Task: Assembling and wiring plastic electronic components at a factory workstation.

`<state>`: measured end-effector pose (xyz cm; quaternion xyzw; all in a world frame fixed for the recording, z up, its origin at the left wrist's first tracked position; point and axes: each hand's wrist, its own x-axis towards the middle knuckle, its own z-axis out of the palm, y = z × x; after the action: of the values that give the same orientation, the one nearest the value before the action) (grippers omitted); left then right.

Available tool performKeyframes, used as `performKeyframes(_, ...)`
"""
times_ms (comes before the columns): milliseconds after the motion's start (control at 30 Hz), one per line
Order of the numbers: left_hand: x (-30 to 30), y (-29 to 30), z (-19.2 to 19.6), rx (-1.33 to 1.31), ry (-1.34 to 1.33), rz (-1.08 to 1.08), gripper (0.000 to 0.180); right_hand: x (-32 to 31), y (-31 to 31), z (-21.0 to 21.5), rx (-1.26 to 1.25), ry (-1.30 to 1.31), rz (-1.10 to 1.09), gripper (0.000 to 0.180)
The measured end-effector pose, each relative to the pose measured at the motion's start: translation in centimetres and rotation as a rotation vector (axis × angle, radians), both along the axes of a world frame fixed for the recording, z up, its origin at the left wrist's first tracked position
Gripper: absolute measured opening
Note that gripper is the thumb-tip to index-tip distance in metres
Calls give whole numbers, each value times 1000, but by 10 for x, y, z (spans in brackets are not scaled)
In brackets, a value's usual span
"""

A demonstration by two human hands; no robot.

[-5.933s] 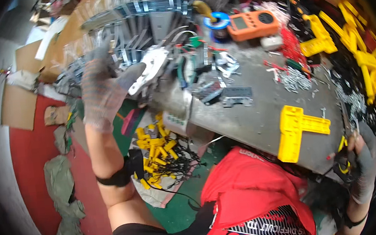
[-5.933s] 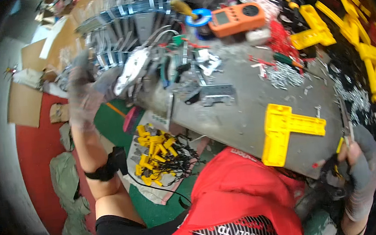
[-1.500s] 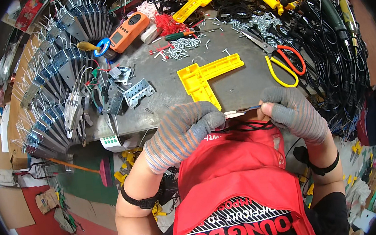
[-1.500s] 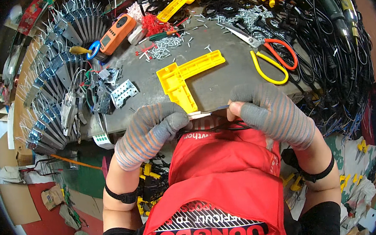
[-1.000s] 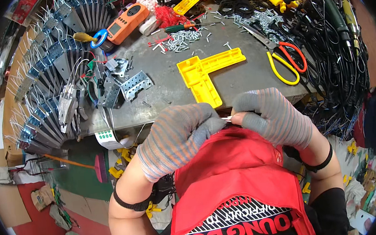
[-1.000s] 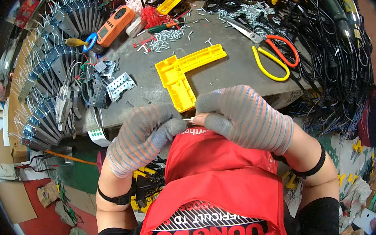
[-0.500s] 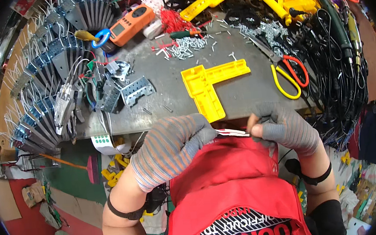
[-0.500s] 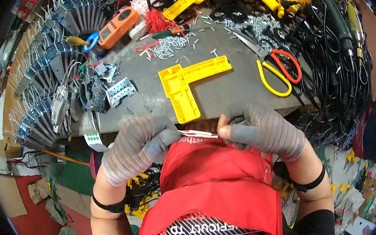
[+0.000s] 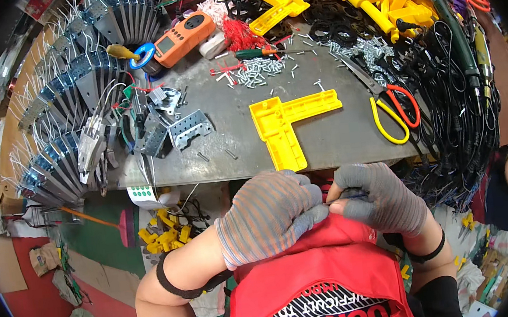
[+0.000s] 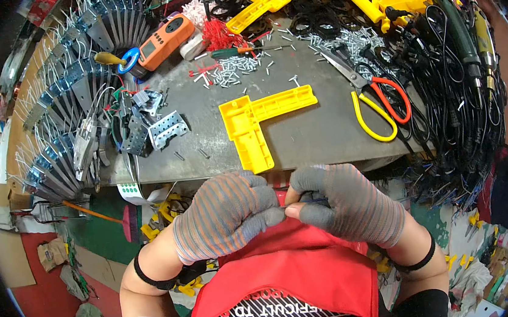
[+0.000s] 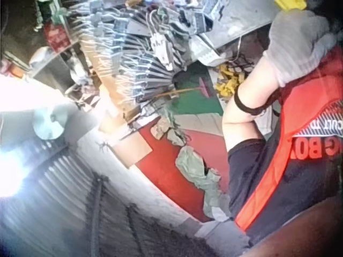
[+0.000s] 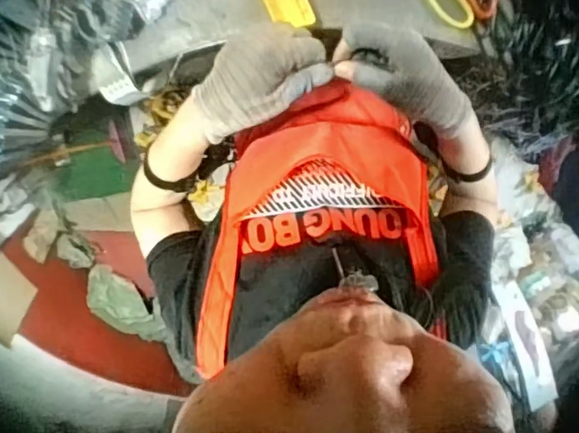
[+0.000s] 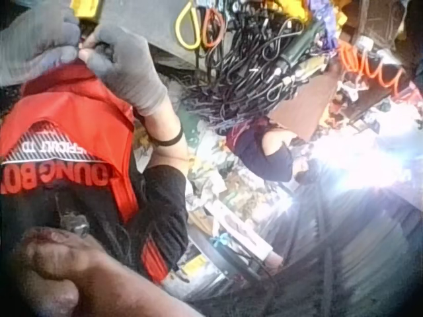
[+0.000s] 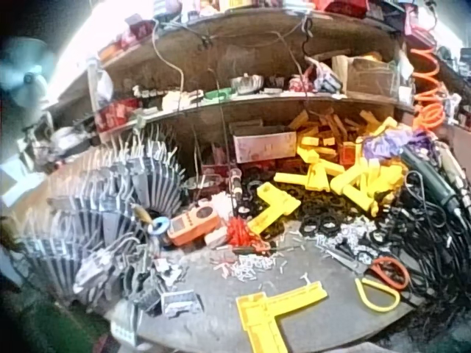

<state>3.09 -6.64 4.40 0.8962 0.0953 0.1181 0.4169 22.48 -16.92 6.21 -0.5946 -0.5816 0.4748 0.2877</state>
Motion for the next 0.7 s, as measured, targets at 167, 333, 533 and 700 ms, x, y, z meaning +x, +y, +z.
performKeyframes(167,-11,-3,5,-76,59,-1,17,-1,-5,2,70,-65,66,12)
performKeyframes(333,-22,1,5,-182,62,36,18,4,-6,3,43,-74,45,11)
performKeyframes(533,-36,11,12,-409,123,115,22,14,-1,1,88,-128,15,9)
performKeyframes(700,-38,16,14,-515,254,130,24,15,-3,1,-11,-78,-33,8)
